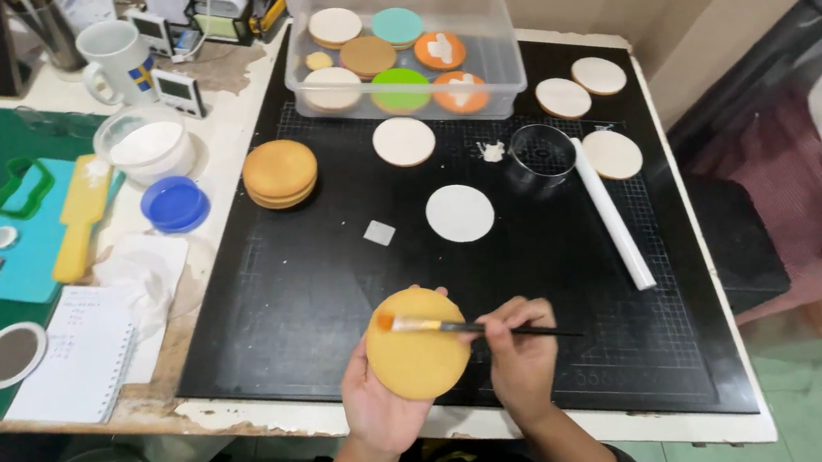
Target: Decorating cookies by cutting out fondant circles and adhering them to the cookie surface using a brush.
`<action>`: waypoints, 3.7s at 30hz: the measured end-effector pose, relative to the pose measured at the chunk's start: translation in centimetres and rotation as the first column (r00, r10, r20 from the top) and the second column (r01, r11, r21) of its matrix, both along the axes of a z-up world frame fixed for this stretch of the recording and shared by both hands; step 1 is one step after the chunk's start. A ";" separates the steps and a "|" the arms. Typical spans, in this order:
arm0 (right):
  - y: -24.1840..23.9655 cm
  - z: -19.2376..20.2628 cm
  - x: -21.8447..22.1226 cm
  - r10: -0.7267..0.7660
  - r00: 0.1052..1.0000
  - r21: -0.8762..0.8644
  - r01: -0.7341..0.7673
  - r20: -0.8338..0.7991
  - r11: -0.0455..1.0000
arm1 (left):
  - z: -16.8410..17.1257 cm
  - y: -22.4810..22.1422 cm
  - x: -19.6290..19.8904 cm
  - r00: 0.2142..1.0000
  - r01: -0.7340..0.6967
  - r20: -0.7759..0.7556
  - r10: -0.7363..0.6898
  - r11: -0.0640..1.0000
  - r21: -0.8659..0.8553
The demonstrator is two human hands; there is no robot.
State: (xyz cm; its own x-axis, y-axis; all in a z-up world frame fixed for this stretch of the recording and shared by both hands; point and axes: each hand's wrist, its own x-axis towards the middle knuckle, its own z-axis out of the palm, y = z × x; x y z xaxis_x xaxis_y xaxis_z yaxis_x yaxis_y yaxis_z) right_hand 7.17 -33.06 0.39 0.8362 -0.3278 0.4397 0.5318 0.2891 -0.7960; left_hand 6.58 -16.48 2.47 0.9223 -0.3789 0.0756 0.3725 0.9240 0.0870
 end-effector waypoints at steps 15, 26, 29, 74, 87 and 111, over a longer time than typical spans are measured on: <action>-8.1 1.8 -2.0 0.073 0.991 0.005 -0.073 -0.113 0.997 | 2.3 -5.2 2.2 0.978 0.141 -0.190 -0.083 0.937 0.319; -10.4 2.0 -1.6 0.029 0.994 0.006 -0.029 -0.101 1.000 | -0.8 -6.0 0.3 0.995 0.083 -0.043 -0.085 0.996 -0.036; -8.8 2.7 -1.5 -0.072 0.996 -0.020 0.071 -0.056 0.997 | -1.1 -6.6 -0.2 0.991 0.010 -0.134 0.004 0.994 0.109; -9.1 3.5 1.1 0.325 0.921 -0.466 -0.195 0.217 0.863 | 1.0 -1.1 0.4 0.978 0.195 0.106 -0.180 0.968 -0.156; -7.9 0.1 -2.5 0.194 0.901 -0.534 0.048 0.387 0.844 | 1.5 -0.3 1.2 0.996 0.016 0.093 -0.001 0.987 -0.160; -6.2 -0.8 -1.7 0.127 0.907 -0.547 0.125 0.401 0.828 | 0.0 -0.2 0.9 0.988 0.086 0.133 -0.080 0.995 -0.042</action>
